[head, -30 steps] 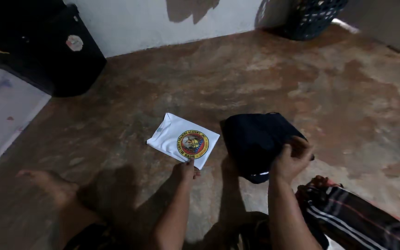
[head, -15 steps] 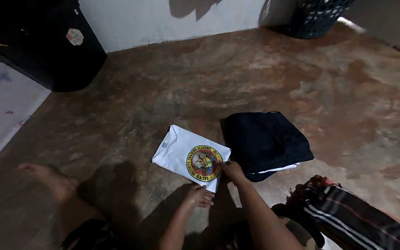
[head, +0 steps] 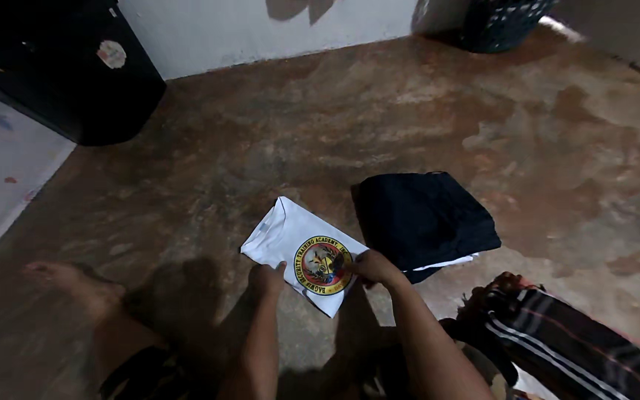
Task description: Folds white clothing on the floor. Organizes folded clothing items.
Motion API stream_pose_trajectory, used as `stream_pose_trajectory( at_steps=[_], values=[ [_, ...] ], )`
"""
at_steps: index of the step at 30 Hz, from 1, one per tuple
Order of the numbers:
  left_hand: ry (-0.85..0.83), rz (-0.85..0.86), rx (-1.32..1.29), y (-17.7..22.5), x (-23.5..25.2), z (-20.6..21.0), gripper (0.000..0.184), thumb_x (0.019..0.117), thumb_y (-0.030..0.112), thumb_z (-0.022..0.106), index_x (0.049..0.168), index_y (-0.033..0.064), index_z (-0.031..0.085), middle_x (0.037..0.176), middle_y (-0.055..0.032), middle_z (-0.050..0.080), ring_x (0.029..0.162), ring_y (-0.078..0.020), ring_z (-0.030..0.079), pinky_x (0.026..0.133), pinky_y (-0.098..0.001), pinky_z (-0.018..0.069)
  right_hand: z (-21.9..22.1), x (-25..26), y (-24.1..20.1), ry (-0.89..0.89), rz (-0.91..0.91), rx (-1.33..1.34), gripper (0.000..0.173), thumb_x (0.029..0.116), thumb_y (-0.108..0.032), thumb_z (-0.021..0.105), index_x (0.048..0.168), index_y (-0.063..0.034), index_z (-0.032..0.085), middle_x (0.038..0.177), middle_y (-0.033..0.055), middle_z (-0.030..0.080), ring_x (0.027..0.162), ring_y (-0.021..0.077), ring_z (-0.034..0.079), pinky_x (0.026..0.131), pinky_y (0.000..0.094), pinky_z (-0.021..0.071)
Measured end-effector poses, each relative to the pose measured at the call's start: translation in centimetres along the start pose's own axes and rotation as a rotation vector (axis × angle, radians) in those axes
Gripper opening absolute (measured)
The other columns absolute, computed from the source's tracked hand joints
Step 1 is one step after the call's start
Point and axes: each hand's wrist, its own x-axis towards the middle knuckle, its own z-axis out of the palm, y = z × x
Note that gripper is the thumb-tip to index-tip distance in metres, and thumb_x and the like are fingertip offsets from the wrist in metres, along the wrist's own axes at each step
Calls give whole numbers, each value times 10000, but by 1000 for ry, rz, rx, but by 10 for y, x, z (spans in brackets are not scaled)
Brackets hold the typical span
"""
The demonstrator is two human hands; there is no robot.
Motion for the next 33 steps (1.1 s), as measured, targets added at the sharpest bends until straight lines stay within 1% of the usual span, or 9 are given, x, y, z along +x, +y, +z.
stream_pose_trajectory(
  at_steps=[3,6,9,12,16,21,24,29,33],
  values=[
    [9,55,71,5,-1,-5,554,1022,492,565,1160,-28,694,1250,-244,663,1226,-392,616,1066,-585,455,7,12,2,257,-294,-28,371,952,-292,718,1209,-25,685,1190,183,676,1100,335,646,974,527,511],
    [137,79,-140,-2,-6,0,419,1015,397,614,1080,-5,713,1209,-211,675,1225,-363,604,1065,-571,445,22,28,8,228,-320,-168,478,906,-223,731,1352,-77,643,1490,206,493,1376,434,441,1103,582,416],
    [210,91,-886,-7,-22,11,327,1035,160,592,1237,-95,620,1250,-239,637,1169,-292,612,1017,-468,496,23,19,0,23,-145,-283,346,941,-257,705,1206,-35,703,1309,240,615,1227,423,582,1015,617,471],
    [123,1,-1388,-14,-30,17,383,1078,170,481,1424,6,486,1298,-204,612,1131,-259,643,942,-450,558,18,12,-5,-132,-110,-255,350,958,-309,708,1097,12,719,1089,227,690,1023,371,658,928,594,494],
    [77,-90,-1318,-31,-23,16,441,1064,281,556,1422,25,528,1323,-197,634,1183,-282,647,984,-498,550,16,17,0,59,-151,-89,372,936,-280,732,1216,-38,692,1189,199,685,1135,350,647,1002,574,492],
    [-19,-98,-1202,-35,-19,14,459,986,204,689,1369,-11,556,1236,-208,676,1113,-297,683,942,-498,577,28,18,-1,40,-98,-116,497,898,-305,784,1264,-6,632,1215,236,651,1162,392,618,1005,596,473],
    [-35,-42,-1275,-24,-27,10,388,1012,118,614,1365,-23,534,1193,-199,676,1042,-256,691,892,-444,589,41,16,-5,-6,-95,-230,545,870,-315,795,1323,-52,644,1262,223,658,1203,403,609,1017,627,464],
    [-260,74,-1486,-21,-16,-2,484,1107,421,345,1453,109,477,1271,-127,670,1134,-235,675,930,-481,582,51,7,-16,-93,-64,-382,485,910,-310,732,1256,18,640,1275,269,628,1219,445,590,978,667,462],
    [-395,91,-1336,5,-15,-13,400,1100,315,426,1395,61,514,1176,-135,697,1052,-227,699,900,-448,595,26,10,-4,-202,-192,-95,476,945,-298,724,1262,45,628,1195,264,645,1124,397,617,982,608,467]
  ],
)
